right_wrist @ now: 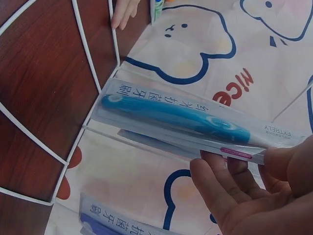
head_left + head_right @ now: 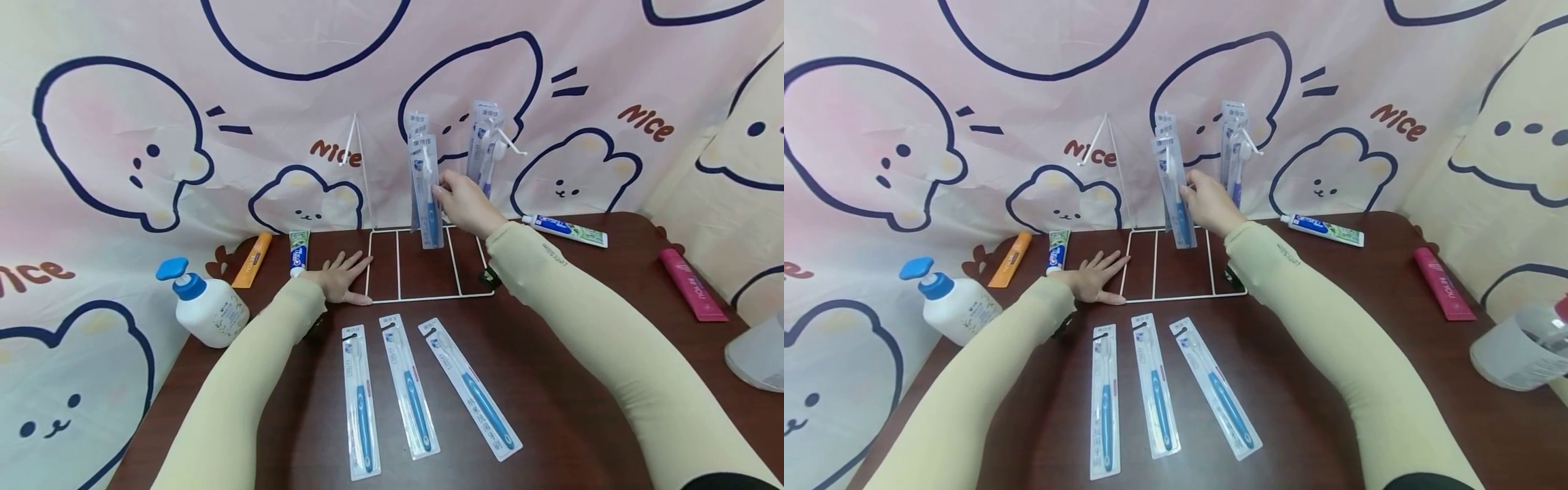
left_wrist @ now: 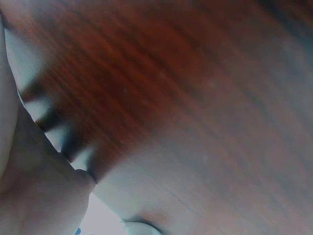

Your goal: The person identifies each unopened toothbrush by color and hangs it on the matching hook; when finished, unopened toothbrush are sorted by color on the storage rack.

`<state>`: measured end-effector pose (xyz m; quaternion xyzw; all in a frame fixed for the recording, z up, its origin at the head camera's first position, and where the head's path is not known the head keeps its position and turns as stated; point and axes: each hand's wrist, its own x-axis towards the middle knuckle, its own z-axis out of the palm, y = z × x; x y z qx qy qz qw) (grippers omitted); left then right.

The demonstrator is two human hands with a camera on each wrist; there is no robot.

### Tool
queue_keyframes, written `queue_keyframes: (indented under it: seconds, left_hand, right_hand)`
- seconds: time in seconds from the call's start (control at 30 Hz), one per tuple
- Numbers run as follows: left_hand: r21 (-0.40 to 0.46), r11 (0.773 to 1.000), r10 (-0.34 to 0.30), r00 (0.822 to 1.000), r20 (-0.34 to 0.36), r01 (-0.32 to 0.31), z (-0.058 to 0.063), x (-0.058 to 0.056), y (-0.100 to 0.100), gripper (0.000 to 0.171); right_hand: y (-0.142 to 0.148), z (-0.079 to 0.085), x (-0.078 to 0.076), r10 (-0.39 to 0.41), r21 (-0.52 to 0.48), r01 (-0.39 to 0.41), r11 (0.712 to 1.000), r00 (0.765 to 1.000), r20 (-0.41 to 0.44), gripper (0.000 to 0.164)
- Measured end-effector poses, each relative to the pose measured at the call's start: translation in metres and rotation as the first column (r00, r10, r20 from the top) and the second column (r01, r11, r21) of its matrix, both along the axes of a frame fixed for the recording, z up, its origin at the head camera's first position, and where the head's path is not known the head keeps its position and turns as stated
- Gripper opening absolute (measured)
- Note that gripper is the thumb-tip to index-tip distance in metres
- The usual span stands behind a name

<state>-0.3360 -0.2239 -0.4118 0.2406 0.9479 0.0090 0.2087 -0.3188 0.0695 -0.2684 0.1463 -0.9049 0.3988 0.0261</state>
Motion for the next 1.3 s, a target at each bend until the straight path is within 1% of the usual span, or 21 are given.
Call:
queue_keyframes:
  seconds: [0.17, 0.3, 0.33, 0.43, 0.5, 0.53, 0.6, 0.63, 0.67, 0.7, 0.77, 0.8, 0.87, 0.93, 1.0, 1.07, 1.1, 1.17, 1.23, 1.3]
  left_hand:
    - [0.0, 1.0, -0.001, 1.0, 0.014, 0.001, -0.002, -0.002, 0.0, 0.106]
    - [0.006, 1.0, -0.005, 1.0, 0.016, 0.005, -0.004, -0.004, -0.002, 0.106]
    - [0.002, 1.0, -0.003, 1.0, 0.016, 0.003, -0.005, -0.005, -0.003, 0.106]
    - [-0.012, 1.0, 0.003, 1.0, 0.019, -0.003, -0.005, -0.005, -0.003, 0.105]
    - [-0.008, 1.0, 0.005, 1.0, 0.022, -0.004, -0.003, -0.004, -0.003, 0.105]
    - [-0.008, 1.0, 0.004, 1.0, 0.021, -0.004, -0.003, -0.003, -0.003, 0.104]
    - [-0.002, 1.0, 0.001, 1.0, 0.021, -0.001, -0.001, -0.001, -0.002, 0.104]
    - [0.003, 1.0, -0.003, 1.0, 0.021, 0.003, -0.001, 0.0, -0.001, 0.103]
    - [0.008, 1.0, -0.005, 1.0, 0.022, 0.004, 0.0, 0.0, -0.001, 0.103]
    - [0.009, 1.0, -0.006, 1.0, 0.021, 0.006, 0.0, 0.0, -0.001, 0.103]
    - [0.01, 1.0, -0.008, 1.0, 0.021, 0.007, 0.001, 0.0, -0.001, 0.104]
    - [0.011, 1.0, -0.011, 1.0, 0.016, 0.011, 0.001, 0.0, -0.001, 0.104]
    - [0.016, 1.0, -0.013, 1.0, 0.012, 0.012, 0.001, -0.001, -0.001, 0.104]
    - [0.016, 1.0, -0.012, 1.0, 0.009, 0.012, 0.001, -0.001, 0.0, 0.104]
    - [0.009, 1.0, -0.012, 1.0, 0.007, 0.012, 0.0, -0.001, -0.001, 0.104]
    - [0.006, 1.0, -0.009, 1.0, 0.013, 0.009, 0.0, -0.002, 0.0, 0.104]
    - [0.005, 1.0, -0.008, 1.0, 0.017, 0.008, 0.0, -0.001, 0.0, 0.104]
    - [0.003, 1.0, -0.008, 1.0, 0.017, 0.008, 0.0, -0.001, 0.0, 0.104]
    - [0.007, 1.0, -0.008, 1.0, 0.019, 0.008, -0.001, -0.002, 0.001, 0.103]
    - [0.005, 1.0, -0.011, 1.0, 0.018, 0.011, -0.001, -0.002, 0.001, 0.103]
  right_hand:
    - [0.001, -0.001, -0.006, -0.012, -0.002, 0.012, 1.0, 1.0, 0.019, 0.026]
    - [0.004, -0.004, -0.005, -0.02, -0.012, 0.02, 1.0, 0.999, 0.039, 0.032]
    - [0.005, -0.006, -0.004, -0.023, -0.012, 0.023, 1.0, 0.999, 0.032, 0.035]
    - [0.011, -0.014, -0.001, -0.035, 0.007, 0.035, 0.999, 0.999, 0.003, 0.041]
    - [0.014, -0.024, 0.004, -0.038, 0.028, 0.039, 0.999, 0.999, -0.004, 0.044]
    - [0.015, -0.03, 0.008, -0.04, 0.059, 0.04, 0.997, 0.999, -0.009, 0.044]
    - [0.017, -0.044, 0.019, -0.02, 0.149, 0.02, 0.989, 1.0, -0.001, 0.041]
    - [0.018, -0.051, 0.027, 0.001, 0.206, -0.004, 0.979, 1.0, 0.012, 0.04]
    - [0.018, -0.058, 0.036, 0.026, 0.271, -0.032, 0.962, 0.999, 0.025, 0.038]
    - [0.018, -0.065, 0.046, 0.05, 0.332, -0.06, 0.942, 0.998, 0.04, 0.038]
    - [0.018, -0.077, 0.071, 0.095, 0.453, -0.121, 0.883, 0.992, 0.08, 0.042]
    - [0.017, -0.083, 0.084, 0.115, 0.495, -0.152, 0.855, 0.988, 0.103, 0.046]
    - [0.017, -0.093, 0.11, 0.13, 0.565, -0.187, 0.803, 0.982, 0.139, 0.054]
    - [0.017, -0.102, 0.131, 0.141, 0.62, -0.206, 0.757, 0.978, 0.152, 0.063]
    - [0.019, -0.11, 0.148, 0.152, 0.647, -0.217, 0.731, 0.976, 0.155, 0.07]
    - [0.022, -0.116, 0.16, 0.157, 0.658, -0.219, 0.72, 0.976, 0.152, 0.077]
    - [0.024, -0.118, 0.164, 0.16, 0.654, -0.219, 0.724, 0.976, 0.151, 0.078]
    - [0.029, -0.121, 0.17, 0.16, 0.635, -0.221, 0.74, 0.975, 0.152, 0.077]
    - [0.034, -0.12, 0.173, 0.163, 0.617, -0.226, 0.754, 0.974, 0.158, 0.073]
    - [0.04, -0.119, 0.174, 0.168, 0.606, -0.236, 0.76, 0.972, 0.167, 0.069]
